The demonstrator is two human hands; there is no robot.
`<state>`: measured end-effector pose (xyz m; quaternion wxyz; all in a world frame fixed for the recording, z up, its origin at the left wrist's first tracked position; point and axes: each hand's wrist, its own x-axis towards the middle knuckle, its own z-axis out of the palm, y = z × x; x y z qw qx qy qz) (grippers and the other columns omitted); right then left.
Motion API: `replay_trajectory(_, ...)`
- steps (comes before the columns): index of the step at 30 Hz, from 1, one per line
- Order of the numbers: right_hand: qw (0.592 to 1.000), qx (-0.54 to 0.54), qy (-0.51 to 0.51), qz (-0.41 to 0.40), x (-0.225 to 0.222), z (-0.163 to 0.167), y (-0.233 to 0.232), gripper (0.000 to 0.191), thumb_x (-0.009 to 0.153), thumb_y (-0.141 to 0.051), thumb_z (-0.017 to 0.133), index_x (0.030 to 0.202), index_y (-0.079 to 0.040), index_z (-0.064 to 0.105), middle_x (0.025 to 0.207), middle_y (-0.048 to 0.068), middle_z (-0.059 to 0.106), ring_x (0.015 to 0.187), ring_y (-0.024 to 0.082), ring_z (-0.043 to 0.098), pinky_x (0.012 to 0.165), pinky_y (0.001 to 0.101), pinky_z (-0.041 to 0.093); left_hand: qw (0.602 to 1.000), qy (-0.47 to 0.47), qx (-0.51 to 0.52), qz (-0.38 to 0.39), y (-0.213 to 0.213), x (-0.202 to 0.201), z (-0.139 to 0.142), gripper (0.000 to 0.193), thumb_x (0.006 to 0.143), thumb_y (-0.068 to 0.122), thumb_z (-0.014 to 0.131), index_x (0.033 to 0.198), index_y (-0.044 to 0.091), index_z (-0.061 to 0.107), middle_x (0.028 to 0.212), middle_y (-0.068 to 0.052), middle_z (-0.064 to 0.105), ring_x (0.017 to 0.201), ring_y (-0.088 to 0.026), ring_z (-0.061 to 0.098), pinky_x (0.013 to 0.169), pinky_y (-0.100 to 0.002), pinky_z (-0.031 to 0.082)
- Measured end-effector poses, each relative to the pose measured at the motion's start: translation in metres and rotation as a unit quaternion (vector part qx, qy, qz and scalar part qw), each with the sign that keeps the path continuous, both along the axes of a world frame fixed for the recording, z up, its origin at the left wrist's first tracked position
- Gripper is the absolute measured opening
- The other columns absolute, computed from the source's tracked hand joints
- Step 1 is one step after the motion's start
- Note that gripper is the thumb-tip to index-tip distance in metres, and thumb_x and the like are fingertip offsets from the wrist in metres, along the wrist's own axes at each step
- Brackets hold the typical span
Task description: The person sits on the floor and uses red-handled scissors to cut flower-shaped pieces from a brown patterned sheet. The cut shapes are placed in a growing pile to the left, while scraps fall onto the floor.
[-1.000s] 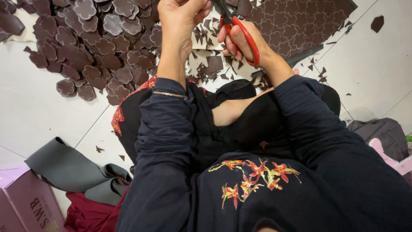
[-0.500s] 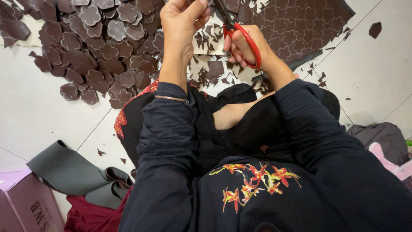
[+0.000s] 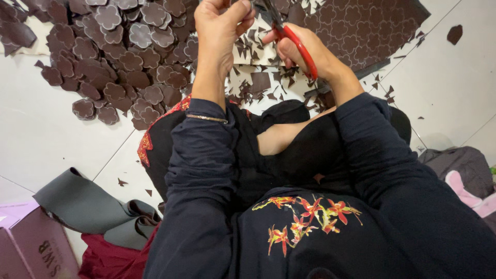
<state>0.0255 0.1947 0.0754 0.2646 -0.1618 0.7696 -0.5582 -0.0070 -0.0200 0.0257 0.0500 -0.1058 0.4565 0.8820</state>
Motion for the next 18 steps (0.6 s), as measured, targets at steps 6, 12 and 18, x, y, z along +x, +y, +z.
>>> replay_trajectory(6, 1.0, -0.001, -0.009, -0.005, -0.0025, -0.0019, -0.0002, 0.072, 0.105, -0.065, 0.048, 0.127, 0.001, 0.064, 0.078, -0.004, 0.053, 0.066, 0.008, 0.055, 0.063, 0.0239, 0.049, 0.999, 0.031, -0.004, -0.007, -0.0017, 0.0014, 0.0026, 0.004, 0.09, 0.001, 0.076, 0.092, 0.0, 0.072, 0.085, -0.006, 0.074, 0.074, -0.014, 0.071, 0.074, -0.03, 0.063)
replay_trajectory(12, 0.998, -0.01, -0.052, -0.016, -0.0029, -0.007, 0.0003, 0.082, 0.098, -0.075, 0.052, 0.122, 0.002, 0.064, 0.077, -0.004, 0.054, 0.063, 0.007, 0.054, 0.058, 0.0224, 0.049, 0.999, 0.033, -0.007, -0.005, -0.0029, 0.0029, 0.0068, 0.004, 0.09, 0.001, 0.076, 0.091, 0.0, 0.072, 0.084, -0.005, 0.074, 0.074, -0.013, 0.071, 0.073, -0.029, 0.063)
replay_trajectory(18, 0.999, -0.006, -0.043, -0.019, -0.0014, -0.0025, -0.0004, 0.09, 0.092, -0.083, 0.045, 0.117, 0.002, 0.063, 0.067, -0.003, 0.053, 0.053, 0.006, 0.052, 0.05, 0.0219, 0.046, 0.999, 0.048, -0.003, -0.013, -0.0036, 0.0028, 0.0105, 0.003, 0.091, 0.0, 0.075, 0.089, -0.001, 0.072, 0.082, -0.006, 0.073, 0.073, -0.014, 0.071, 0.072, -0.029, 0.061)
